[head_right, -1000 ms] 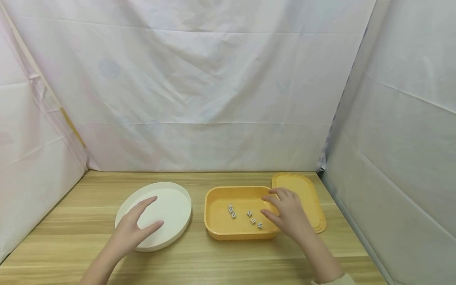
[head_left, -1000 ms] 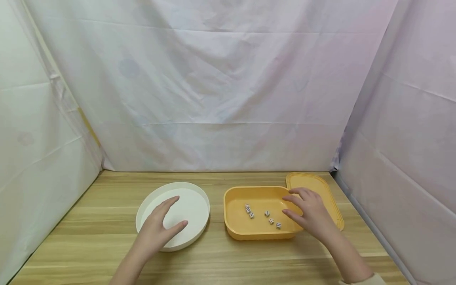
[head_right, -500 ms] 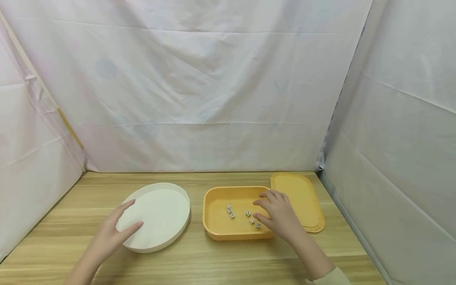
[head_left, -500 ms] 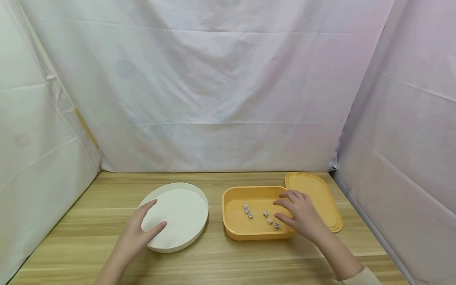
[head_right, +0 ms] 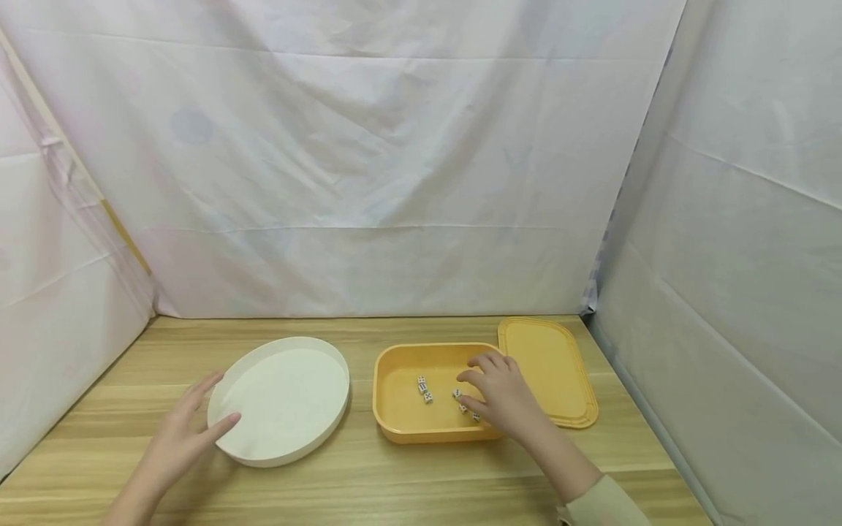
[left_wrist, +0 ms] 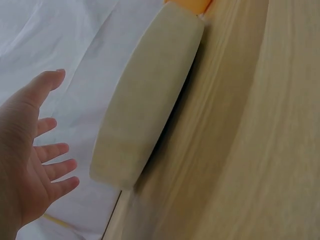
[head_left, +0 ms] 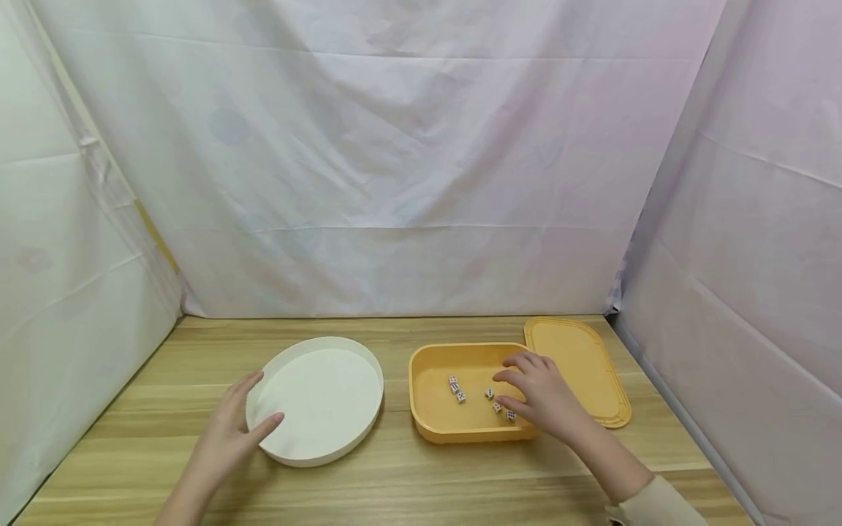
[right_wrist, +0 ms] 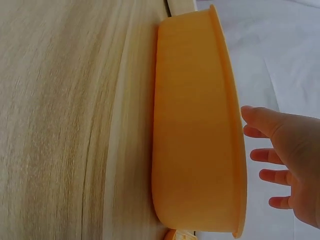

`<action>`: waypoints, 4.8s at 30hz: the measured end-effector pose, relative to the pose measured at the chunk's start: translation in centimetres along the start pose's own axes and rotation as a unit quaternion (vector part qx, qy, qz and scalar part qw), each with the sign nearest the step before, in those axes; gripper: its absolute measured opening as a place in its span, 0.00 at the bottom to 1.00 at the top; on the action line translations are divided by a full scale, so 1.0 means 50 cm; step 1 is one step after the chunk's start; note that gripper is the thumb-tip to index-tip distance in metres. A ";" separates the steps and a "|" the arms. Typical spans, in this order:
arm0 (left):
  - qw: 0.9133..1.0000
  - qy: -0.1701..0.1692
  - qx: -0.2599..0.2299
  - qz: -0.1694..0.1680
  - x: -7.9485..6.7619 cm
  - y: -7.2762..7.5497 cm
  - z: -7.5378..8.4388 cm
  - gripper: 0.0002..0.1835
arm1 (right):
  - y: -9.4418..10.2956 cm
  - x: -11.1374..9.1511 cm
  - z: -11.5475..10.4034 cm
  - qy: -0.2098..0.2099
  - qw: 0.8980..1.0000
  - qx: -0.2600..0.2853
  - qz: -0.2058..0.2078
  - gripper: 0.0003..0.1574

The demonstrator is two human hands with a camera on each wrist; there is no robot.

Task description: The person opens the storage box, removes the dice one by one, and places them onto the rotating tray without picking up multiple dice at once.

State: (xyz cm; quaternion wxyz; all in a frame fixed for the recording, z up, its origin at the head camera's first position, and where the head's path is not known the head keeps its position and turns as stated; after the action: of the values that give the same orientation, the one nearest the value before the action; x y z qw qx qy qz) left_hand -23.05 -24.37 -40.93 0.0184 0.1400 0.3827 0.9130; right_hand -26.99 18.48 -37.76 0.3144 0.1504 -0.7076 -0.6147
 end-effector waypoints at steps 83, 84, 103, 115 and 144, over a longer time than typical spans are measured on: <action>0.985 0.064 -0.117 -0.109 -0.036 -0.050 -0.141 0.48 | -0.110 0.065 0.055 -0.077 0.989 -0.030 -0.119 0.05; 0.985 0.064 -0.117 -0.109 -0.036 -0.050 -0.141 0.48 | -0.109 0.065 0.054 -0.076 0.990 -0.028 -0.118 0.05; 0.985 0.063 -0.117 -0.107 -0.038 -0.048 -0.141 0.48 | -0.068 0.078 0.039 -0.060 0.993 -0.039 -0.091 0.07; 0.986 0.050 -0.119 -0.101 -0.038 -0.051 -0.146 0.48 | -0.041 0.096 0.015 -0.037 0.996 -0.045 -0.069 0.07; 0.986 0.046 -0.126 -0.098 -0.036 -0.049 -0.144 0.47 | -0.011 0.167 -0.075 0.005 0.996 -0.046 -0.072 0.06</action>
State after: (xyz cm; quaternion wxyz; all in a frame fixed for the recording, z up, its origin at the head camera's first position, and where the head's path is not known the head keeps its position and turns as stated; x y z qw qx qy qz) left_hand -23.45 -27.86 -47.89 0.1077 0.0563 0.2774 0.9530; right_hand -31.04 10.47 -35.95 0.2791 0.1897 -0.6646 -0.6667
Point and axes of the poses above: each hand's wrist, its own x-axis towards the middle knuckle, its own y-axis out of the back of the hand, z = x × y, the point moved 9 cm from there along x, towards the middle knuckle, and after that the axes turned 10 degrees about -z, right-handed, at the moved point
